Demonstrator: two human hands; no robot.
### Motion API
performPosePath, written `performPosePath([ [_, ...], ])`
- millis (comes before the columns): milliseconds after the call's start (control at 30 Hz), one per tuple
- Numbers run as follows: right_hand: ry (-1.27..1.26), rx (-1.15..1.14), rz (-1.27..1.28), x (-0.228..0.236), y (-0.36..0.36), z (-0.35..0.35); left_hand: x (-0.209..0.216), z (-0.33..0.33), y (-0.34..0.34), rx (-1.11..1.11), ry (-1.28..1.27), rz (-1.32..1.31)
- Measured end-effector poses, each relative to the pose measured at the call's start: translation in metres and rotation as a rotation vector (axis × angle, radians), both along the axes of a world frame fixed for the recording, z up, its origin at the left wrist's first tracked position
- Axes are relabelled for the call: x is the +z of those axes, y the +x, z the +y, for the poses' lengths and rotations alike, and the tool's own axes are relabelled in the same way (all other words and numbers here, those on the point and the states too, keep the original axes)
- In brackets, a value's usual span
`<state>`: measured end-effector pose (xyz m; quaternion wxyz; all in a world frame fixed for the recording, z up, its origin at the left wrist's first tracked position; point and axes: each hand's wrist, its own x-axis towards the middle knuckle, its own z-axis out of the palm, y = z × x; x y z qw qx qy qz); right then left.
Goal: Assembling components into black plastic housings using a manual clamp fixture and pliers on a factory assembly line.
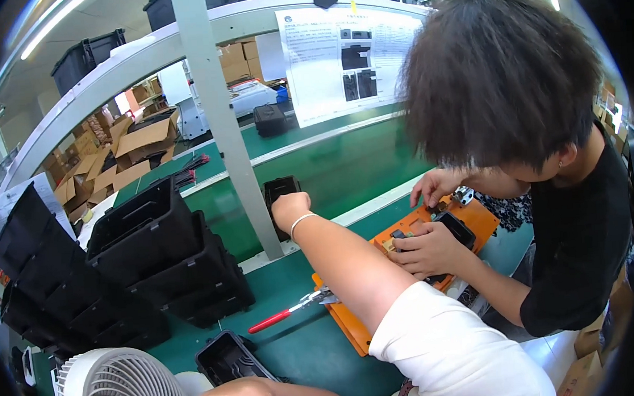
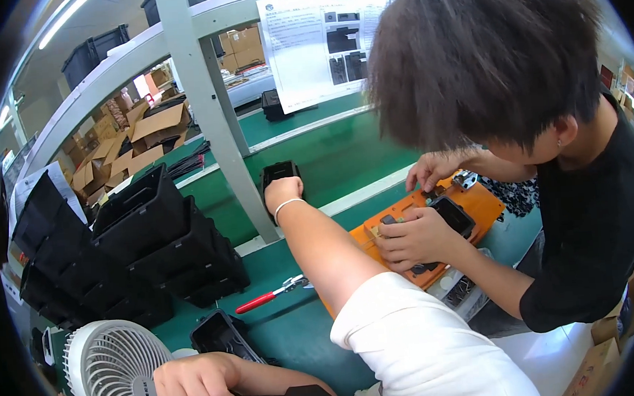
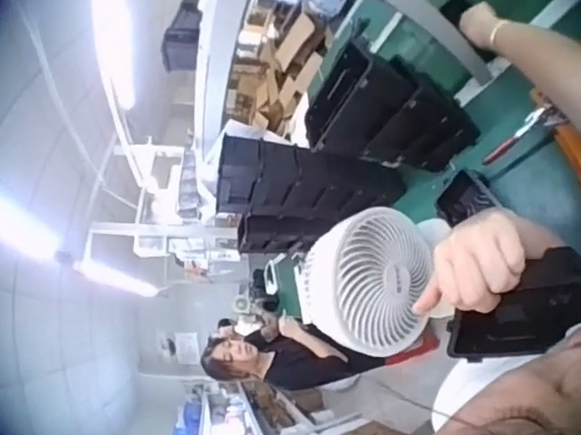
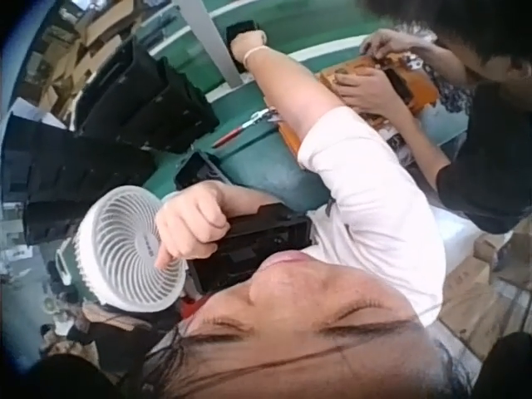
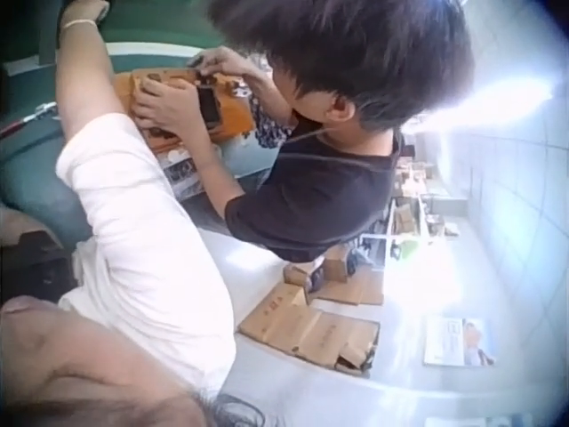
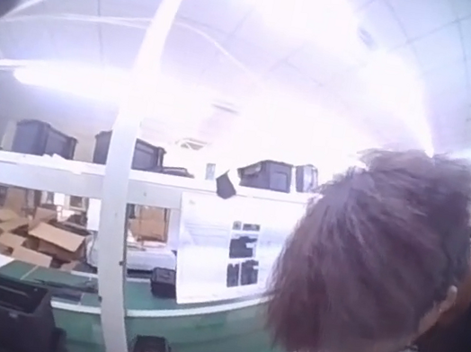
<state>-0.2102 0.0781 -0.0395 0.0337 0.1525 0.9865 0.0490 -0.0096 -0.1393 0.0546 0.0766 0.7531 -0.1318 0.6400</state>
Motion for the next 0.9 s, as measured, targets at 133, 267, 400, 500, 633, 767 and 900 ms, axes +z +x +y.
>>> performPosePath([
  [133, -0.005, 0.045, -0.157, 0.018, 0.013, -0.013, 0.004, 0.005, 0.0, -0.043, -0.025, 0.077],
  [267, -0.277, 0.063, 0.019, 0.011, 0.03, -0.017, 0.009, 0.011, 0.013, -0.06, 0.002, 0.09],
  [400, -0.357, 0.17, 0.135, 0.027, 0.06, -0.027, 0.007, 0.019, 0.021, -0.106, -0.02, 0.116],
  [500, -0.577, 0.077, 0.235, 0.052, 0.086, -0.052, 0.009, 0.022, 0.025, -0.141, -0.047, 0.148],
  [633, -0.668, 0.259, 0.414, 0.073, 0.122, -0.09, 0.014, 0.028, 0.033, -0.143, -0.054, 0.162],
  [767, -0.893, 0.568, 0.488, 0.08, 0.188, -0.104, 0.019, 0.033, 0.038, -0.132, -0.059, 0.187],
  [900, -1.093, 0.742, 0.448, 0.084, 0.265, -0.076, 0.021, 0.035, 0.046, -0.113, -0.094, 0.25],
])
